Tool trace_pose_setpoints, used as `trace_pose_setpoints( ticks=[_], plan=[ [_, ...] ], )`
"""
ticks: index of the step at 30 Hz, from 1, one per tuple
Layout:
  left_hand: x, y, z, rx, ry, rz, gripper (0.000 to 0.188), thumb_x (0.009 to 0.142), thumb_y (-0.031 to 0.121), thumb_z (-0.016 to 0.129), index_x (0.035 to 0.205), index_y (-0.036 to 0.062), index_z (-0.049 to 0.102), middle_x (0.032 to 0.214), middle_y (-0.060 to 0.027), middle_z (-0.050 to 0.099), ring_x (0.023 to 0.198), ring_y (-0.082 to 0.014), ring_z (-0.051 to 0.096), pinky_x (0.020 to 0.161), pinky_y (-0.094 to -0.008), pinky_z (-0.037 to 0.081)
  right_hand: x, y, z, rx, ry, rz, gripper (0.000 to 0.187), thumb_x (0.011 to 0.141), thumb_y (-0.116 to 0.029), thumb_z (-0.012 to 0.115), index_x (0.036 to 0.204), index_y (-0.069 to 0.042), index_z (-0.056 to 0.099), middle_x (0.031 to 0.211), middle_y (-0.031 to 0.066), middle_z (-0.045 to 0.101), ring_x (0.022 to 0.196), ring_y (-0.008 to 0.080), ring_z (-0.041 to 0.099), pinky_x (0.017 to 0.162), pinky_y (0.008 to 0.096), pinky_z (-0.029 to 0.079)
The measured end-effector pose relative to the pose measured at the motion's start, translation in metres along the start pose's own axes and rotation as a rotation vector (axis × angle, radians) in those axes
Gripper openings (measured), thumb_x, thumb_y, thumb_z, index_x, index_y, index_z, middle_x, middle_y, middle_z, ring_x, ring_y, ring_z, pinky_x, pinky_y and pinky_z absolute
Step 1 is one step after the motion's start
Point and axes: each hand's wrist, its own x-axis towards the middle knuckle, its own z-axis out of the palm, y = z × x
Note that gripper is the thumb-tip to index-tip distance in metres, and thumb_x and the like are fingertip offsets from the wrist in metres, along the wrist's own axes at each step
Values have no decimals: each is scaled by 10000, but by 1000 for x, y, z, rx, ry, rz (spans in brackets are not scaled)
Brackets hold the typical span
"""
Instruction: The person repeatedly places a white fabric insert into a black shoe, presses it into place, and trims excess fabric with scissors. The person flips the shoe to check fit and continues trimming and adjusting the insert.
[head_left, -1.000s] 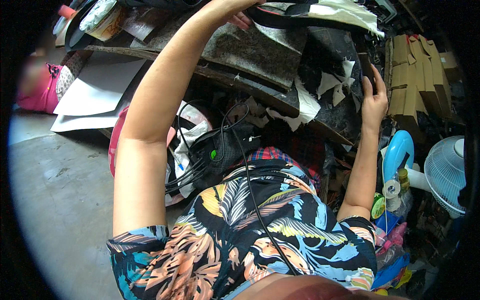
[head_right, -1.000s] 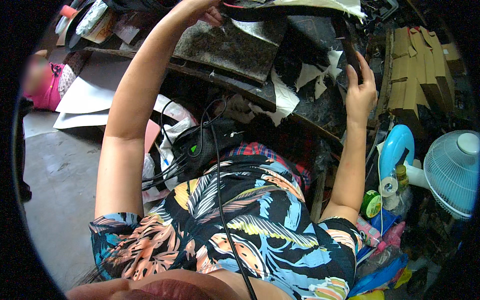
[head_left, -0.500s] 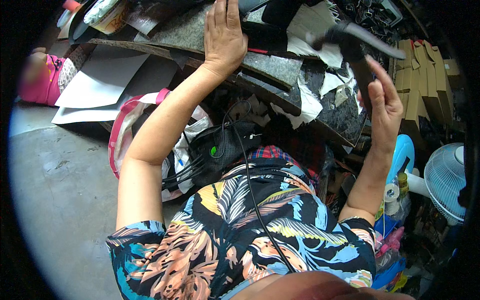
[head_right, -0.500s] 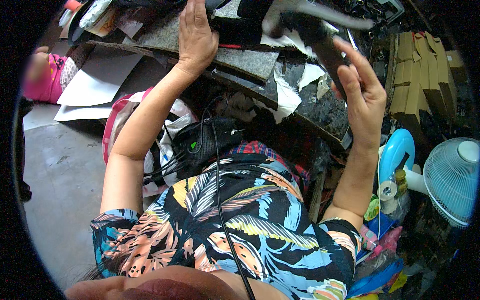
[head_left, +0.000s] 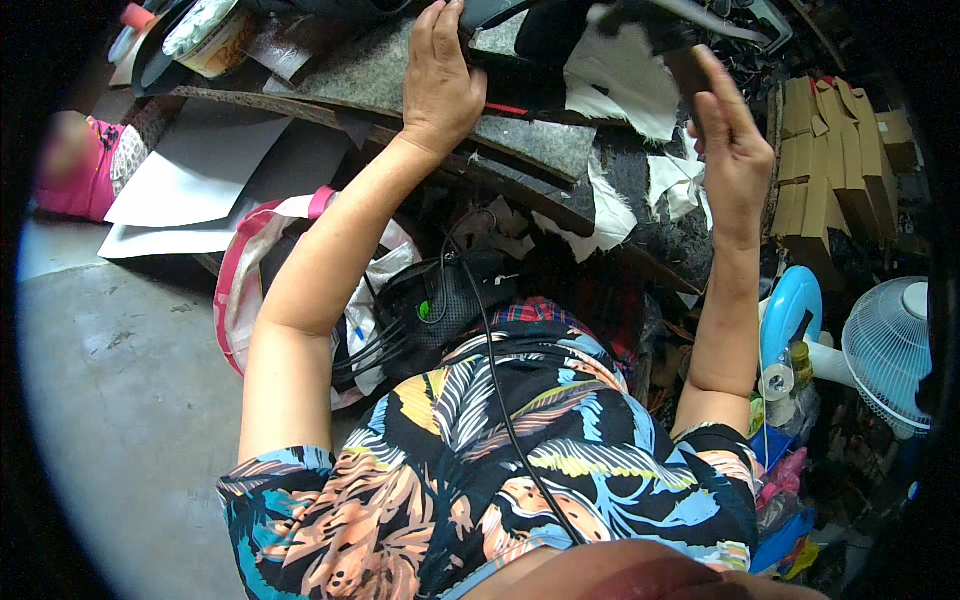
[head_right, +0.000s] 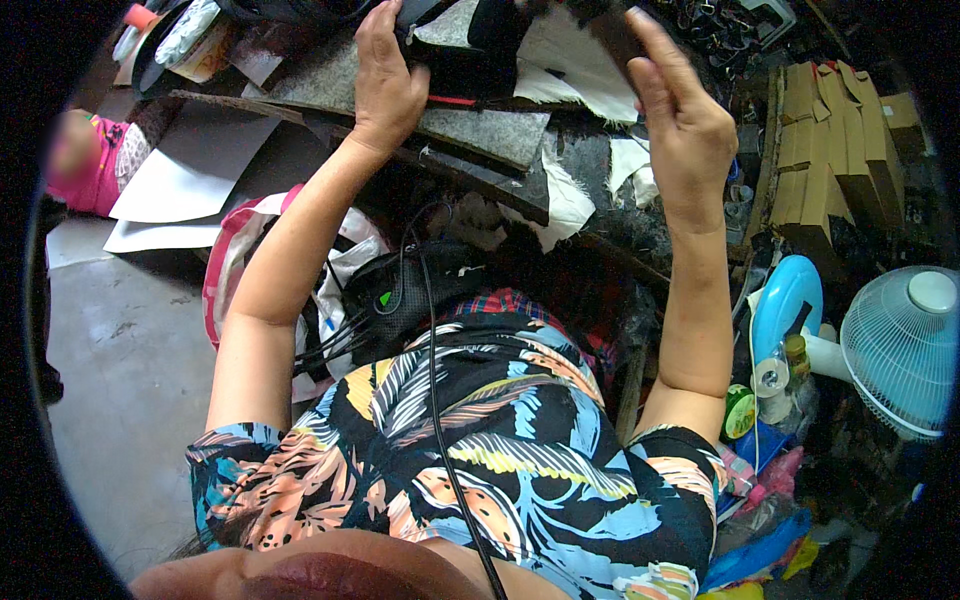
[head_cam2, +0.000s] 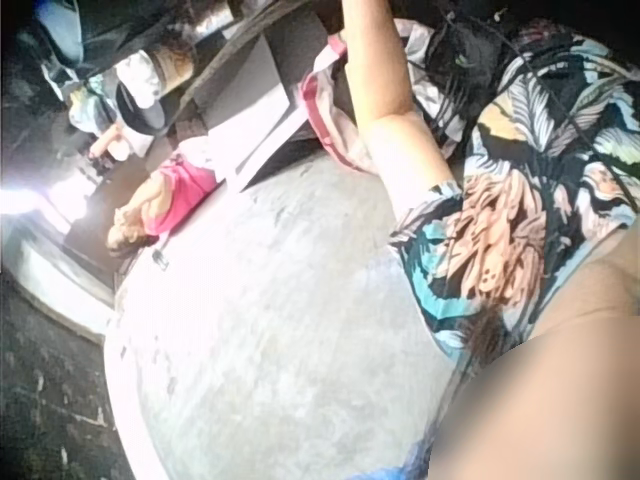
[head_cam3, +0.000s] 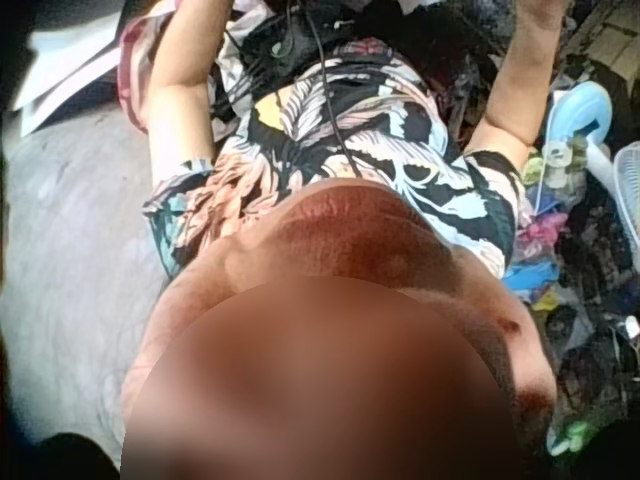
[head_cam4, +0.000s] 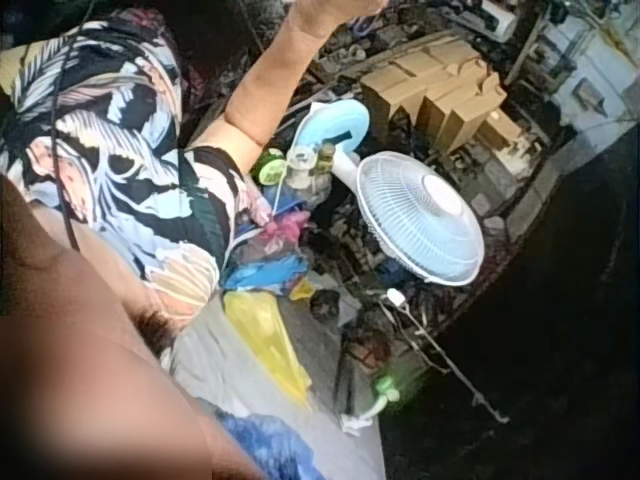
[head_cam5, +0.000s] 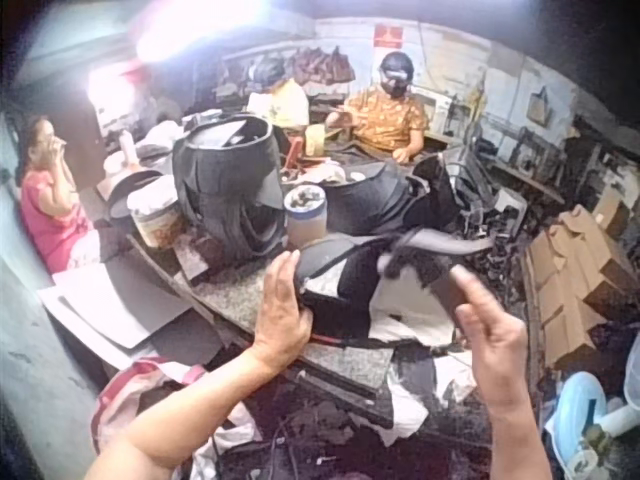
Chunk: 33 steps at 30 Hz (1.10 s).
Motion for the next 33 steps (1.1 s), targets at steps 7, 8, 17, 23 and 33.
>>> trace_pose_setpoints(
  ticks=[7, 8, 17, 23, 33],
  plan=[
    [-2, -8, -2, -67, 66, -7, 722, 739, -64, 565, 1433, 12, 380, 1420, -251, 418, 1368, -432, 384, 1190, -467, 274, -9, -2, 27, -638, -302, 97, 365, 981, -485, 584, 1334, -409, 632, 919, 105, 749, 778, 324, 722, 619, 405, 547],
    [-3, -7, -3, -76, 67, -20, 692, 750, -57, 570, 1415, 9, 391, 1412, -252, 422, 1359, -431, 392, 1184, -466, 280, -6, 0, 20, -482, -235, -58, 365, 977, -502, 581, 1323, -405, 644, 928, 114, 748, 787, 323, 721, 619, 399, 545],
    [46, 4, 1, -70, -51, -130, 543, 812, 20, 494, 1356, 32, 496, 1246, -246, 463, 1206, -413, 459, 1069, -462, 368, -2, 9, 40, -513, -337, 127, 348, 979, -454, 597, 1305, -357, 667, 951, 114, 752, 794, 303, 733, 628, 382, 575],
    [52, 1, 5, 10, -83, -29, 563, 789, -5, 487, 1351, 19, 501, 1266, -249, 496, 1216, -423, 477, 1064, -479, 386, 9, 7, 13, -144, -116, -55, 357, 965, -490, 615, 1301, -385, 669, 970, 54, 768, 752, 217, 740, 643, 339, 552],
    [19, 13, -7, 104, 2, 109, 634, 747, -70, 542, 1371, 21, 475, 1336, -228, 480, 1247, -427, 464, 1092, -507, 365, -18, -1, 7, -446, -253, -143, 349, 958, -421, 636, 1304, -383, 663, 1050, 59, 749, 805, 266, 731, 660, 339, 566]
  ],
)
